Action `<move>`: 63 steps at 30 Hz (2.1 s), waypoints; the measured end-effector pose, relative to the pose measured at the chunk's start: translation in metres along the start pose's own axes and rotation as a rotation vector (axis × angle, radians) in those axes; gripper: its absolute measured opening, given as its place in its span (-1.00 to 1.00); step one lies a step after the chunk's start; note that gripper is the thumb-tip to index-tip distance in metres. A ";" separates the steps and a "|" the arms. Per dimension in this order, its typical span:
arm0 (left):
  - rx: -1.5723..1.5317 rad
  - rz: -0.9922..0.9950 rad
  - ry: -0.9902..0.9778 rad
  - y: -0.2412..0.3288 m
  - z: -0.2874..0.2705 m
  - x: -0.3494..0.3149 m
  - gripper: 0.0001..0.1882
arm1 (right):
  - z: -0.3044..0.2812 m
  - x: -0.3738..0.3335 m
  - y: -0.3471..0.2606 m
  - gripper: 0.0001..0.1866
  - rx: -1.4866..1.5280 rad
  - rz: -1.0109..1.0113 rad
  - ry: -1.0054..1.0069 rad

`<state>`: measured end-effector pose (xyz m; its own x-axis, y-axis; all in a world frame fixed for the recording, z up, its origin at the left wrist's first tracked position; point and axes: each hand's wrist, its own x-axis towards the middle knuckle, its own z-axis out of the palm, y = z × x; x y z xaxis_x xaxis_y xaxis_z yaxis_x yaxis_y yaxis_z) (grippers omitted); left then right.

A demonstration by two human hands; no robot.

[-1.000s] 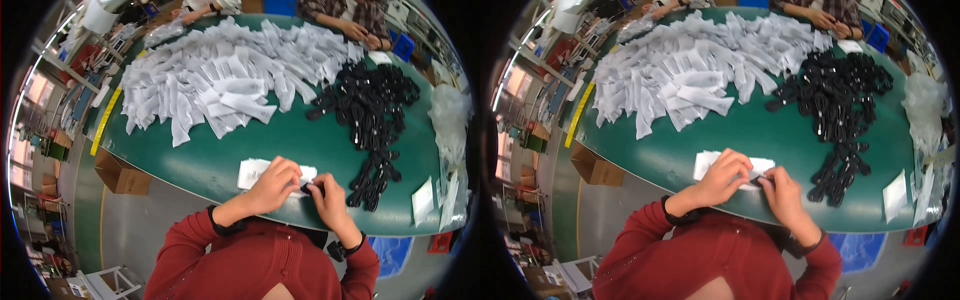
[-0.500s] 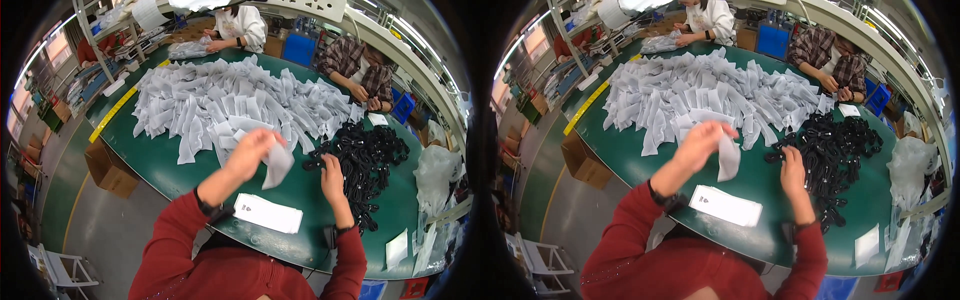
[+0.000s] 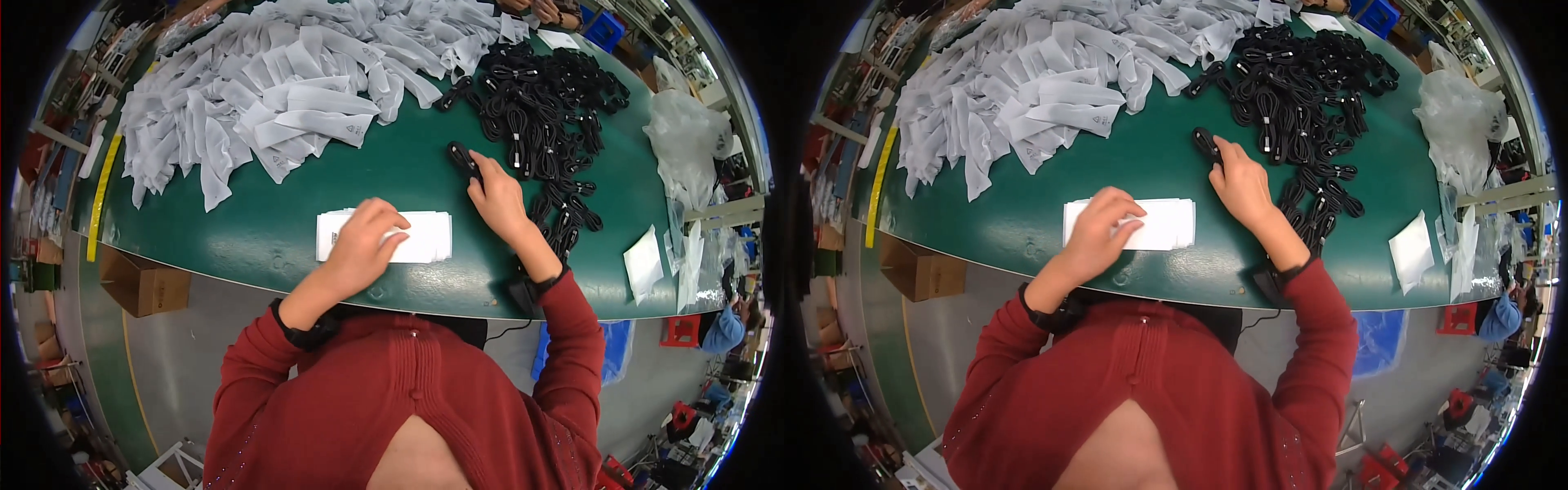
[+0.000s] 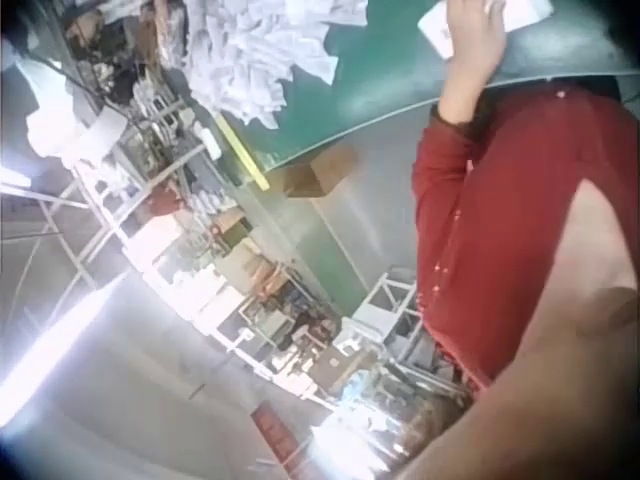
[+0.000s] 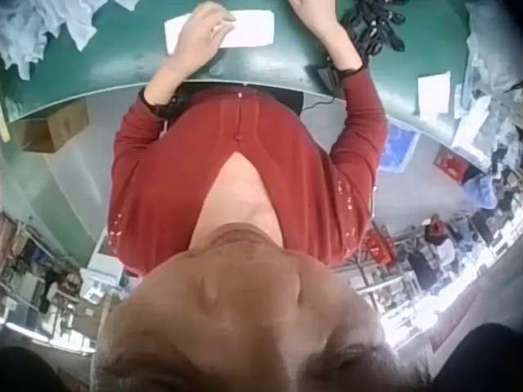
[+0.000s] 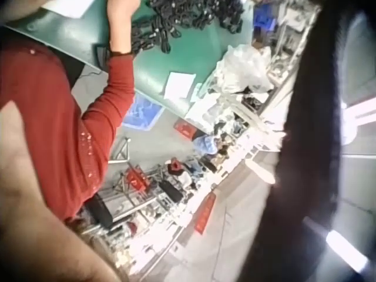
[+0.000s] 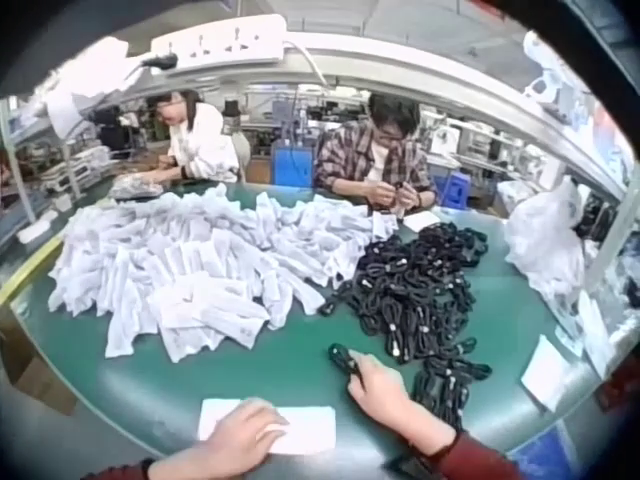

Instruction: The person packages cables by hand, picking up a black cable and a white plastic bag, sliding the cable into the bag, and setting the packaged item onto a pile. This process is repeated for multiple cables and bags throughout the video.

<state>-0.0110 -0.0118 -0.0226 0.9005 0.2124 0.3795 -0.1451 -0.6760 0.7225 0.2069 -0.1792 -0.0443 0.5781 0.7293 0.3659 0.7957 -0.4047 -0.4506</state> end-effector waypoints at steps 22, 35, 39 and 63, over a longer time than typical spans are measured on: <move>-0.285 -0.157 0.068 0.011 0.025 -0.001 -0.89 | -0.048 -0.089 -0.069 -0.46 0.054 -0.286 -0.103; -0.122 0.080 -0.025 0.016 0.008 0.001 -0.84 | -0.042 -0.086 -0.063 -0.73 1.796 1.114 -0.549; -0.194 0.028 0.009 0.008 0.000 0.001 -0.85 | -0.047 -0.084 -0.070 -0.77 1.856 1.131 -0.524; -0.872 -0.211 0.055 0.005 -0.038 0.048 -0.94 | -0.037 -0.004 -0.087 -0.56 0.877 -0.133 0.092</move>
<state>0.0155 0.0218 0.0217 0.9260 0.3203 0.1998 -0.2583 0.1518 0.9540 0.1423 -0.1670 0.0236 0.5334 0.6776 0.5064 0.4542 0.2756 -0.8472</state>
